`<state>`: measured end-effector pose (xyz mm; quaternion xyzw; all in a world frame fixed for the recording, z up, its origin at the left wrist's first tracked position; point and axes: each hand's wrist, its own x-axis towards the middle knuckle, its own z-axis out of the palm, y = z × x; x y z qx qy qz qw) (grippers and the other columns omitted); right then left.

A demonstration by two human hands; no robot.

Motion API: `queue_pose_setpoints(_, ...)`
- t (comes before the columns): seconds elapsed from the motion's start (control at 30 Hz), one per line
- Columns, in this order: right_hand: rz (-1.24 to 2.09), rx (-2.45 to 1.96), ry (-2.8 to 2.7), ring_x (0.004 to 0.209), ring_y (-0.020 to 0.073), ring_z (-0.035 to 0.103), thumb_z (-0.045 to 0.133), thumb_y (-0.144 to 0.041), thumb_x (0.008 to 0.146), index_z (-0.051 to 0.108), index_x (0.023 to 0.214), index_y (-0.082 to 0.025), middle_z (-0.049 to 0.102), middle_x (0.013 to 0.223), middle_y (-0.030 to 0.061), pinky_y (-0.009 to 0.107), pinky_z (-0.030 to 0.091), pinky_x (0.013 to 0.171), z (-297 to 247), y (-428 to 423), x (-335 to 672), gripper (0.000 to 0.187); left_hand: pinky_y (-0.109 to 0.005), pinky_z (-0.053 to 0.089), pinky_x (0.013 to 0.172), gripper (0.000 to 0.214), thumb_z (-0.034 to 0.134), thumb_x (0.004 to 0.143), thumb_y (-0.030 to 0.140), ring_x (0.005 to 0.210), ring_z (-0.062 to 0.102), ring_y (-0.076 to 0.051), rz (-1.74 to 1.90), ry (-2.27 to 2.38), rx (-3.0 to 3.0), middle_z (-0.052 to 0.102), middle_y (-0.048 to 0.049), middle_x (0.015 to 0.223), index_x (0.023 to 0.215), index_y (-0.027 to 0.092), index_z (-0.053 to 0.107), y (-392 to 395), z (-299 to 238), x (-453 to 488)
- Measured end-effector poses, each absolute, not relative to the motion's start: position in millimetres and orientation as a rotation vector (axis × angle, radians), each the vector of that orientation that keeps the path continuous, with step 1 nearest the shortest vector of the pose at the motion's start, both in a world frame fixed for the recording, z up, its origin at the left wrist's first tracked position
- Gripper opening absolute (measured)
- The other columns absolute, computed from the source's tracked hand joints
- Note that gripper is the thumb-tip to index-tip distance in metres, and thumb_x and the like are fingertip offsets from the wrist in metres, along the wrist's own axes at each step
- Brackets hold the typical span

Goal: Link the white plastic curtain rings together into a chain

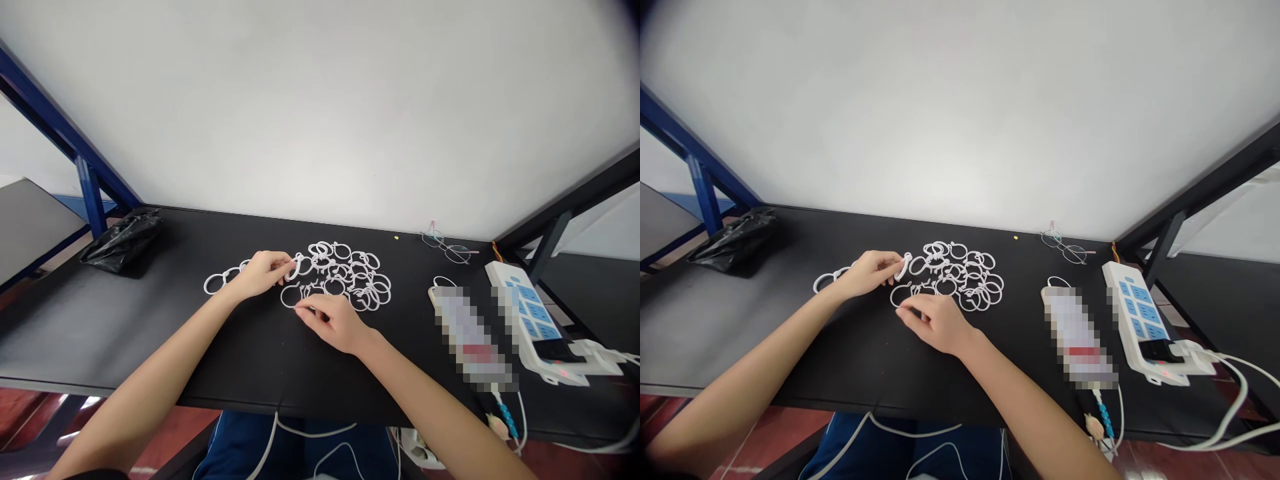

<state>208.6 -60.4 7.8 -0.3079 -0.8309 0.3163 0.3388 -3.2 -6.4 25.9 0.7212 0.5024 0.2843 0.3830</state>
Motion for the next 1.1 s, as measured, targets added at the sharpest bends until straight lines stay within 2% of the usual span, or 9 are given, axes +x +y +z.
queue_pose_setpoints(0.1, 0.830, -0.786, -2.270, 0.050, 0.0079, 0.053, 0.058, -0.034, 0.092, 0.069, 0.104, -0.018, 0.073, 0.080, 0.0012, 0.022, 0.046, 0.057, 8.9, -62.1, 208.4, 0.022, -0.020, 0.048, 0.054, 0.037, 0.054, 0.088, 0.049, 0.057, 0.062, -0.013, 0.727, 1.307, 1.834, 0.064, -0.0014, 0.062, 0.074, 0.015, 0.063, -5.6, 28.0, -5.9)
queue_pose_setpoints(0.17, 0.800, -0.825, -2.302, 0.051, 0.0082, 0.056, 0.061, -0.033, 0.091, 0.069, 0.106, -0.019, 0.075, 0.099, 0.0050, 0.024, 0.048, 0.059, 9.4, -63.2, 207.8, 0.023, -0.020, 0.048, 0.054, 0.038, 0.054, 0.088, 0.049, 0.057, 0.062, -0.013, 0.743, 1.315, 1.826, 0.064, -0.0017, 0.062, 0.074, 0.015, 0.063, -5.5, 28.8, -6.6)
queue_pose_setpoints(0.23, 0.778, -0.872, -2.314, 0.054, 0.0091, 0.060, 0.061, -0.032, 0.090, 0.070, 0.106, -0.020, 0.070, 0.120, 0.0086, 0.026, 0.051, 0.061, 10.0, -64.1, 207.3, 0.022, -0.021, 0.049, 0.054, 0.038, 0.054, 0.088, 0.050, 0.057, 0.062, -0.013, 0.751, 1.311, 1.828, 0.064, -0.0021, 0.062, 0.076, 0.015, 0.064, -5.6, 29.2, -6.5)
queue_pose_setpoints(0.3, 0.770, -0.925, -2.312, 0.058, 0.0112, 0.063, 0.062, -0.032, 0.089, 0.070, 0.106, -0.020, 0.066, 0.127, 0.0108, 0.028, 0.053, 0.062, 10.1, -64.8, 206.9, 0.022, -0.022, 0.050, 0.056, 0.039, 0.053, 0.088, 0.050, 0.057, 0.061, -0.014, 0.753, 1.306, 1.838, 0.064, -0.0025, 0.063, 0.078, 0.015, 0.065, -5.6, 29.1, -6.3)
queue_pose_setpoints(0.43, 0.746, -1.003, -2.245, 0.060, 0.0138, 0.067, 0.061, -0.029, 0.089, 0.071, 0.100, -0.020, 0.068, 0.124, 0.0127, 0.031, 0.055, 0.065, 6.7, -64.5, 206.0, 0.017, -0.023, 0.051, 0.057, 0.039, 0.053, 0.088, 0.050, 0.056, 0.062, -0.013, 0.755, 1.297, 1.854, 0.065, -0.0022, 0.063, 0.079, 0.015, 0.066, -5.6, 28.1, -5.9)
queue_pose_setpoints(0.67, 0.727, -0.990, -2.156, 0.074, 0.0190, 0.071, 0.057, -0.024, 0.090, 0.070, 0.095, -0.021, 0.074, 0.089, 0.0066, 0.032, 0.055, 0.072, 0.3, -61.4, 205.6, 0.014, -0.022, 0.049, 0.056, 0.040, 0.053, 0.088, 0.051, 0.055, 0.061, -0.013, 0.720, 1.257, 1.872, 0.065, -0.0021, 0.064, 0.084, 0.014, 0.069, -6.0, 27.3, -4.2)
queue_pose_setpoints(0.93, 0.702, -0.973, -2.034, 0.048, 0.0086, 0.053, 0.053, -0.023, 0.092, 0.067, 0.098, -0.019, 0.072, 0.092, 0.0053, 0.026, 0.050, 0.058, -0.3, -61.0, 203.8, 0.016, -0.021, 0.047, 0.056, 0.038, 0.052, 0.090, 0.049, 0.054, 0.059, -0.012, 0.664, 1.245, 1.911, 0.062, -0.0004, 0.061, 0.085, 0.015, 0.068, -7.8, 27.0, -3.6)
queue_pose_setpoints(1.0, 0.679, -1.008, -1.969, 0.048, 0.0086, 0.053, 0.055, -0.026, 0.092, 0.066, 0.100, -0.019, 0.072, 0.087, 0.0042, 0.025, 0.050, 0.057, 0.3, -60.6, 203.9, 0.016, -0.020, 0.045, 0.055, 0.037, 0.052, 0.090, 0.048, 0.053, 0.057, -0.012, 0.641, 1.212, 1.938, 0.060, 0.0006, 0.059, 0.085, 0.015, 0.069, -9.6, 28.3, -3.1)
queue_pose_setpoints(1.1, 0.703, -1.024, -1.878, 0.048, 0.0080, 0.055, 0.062, -0.032, 0.088, 0.062, 0.108, -0.020, 0.073, 0.096, 0.0054, 0.025, 0.051, 0.056, 2.0, -60.1, 204.6, 0.023, -0.020, 0.040, 0.052, 0.037, 0.052, 0.091, 0.047, 0.051, 0.050, -0.010, 0.613, 1.138, 1.992, 0.057, 0.0015, 0.056, 0.085, 0.015, 0.071, -12.0, 30.2, -1.4)
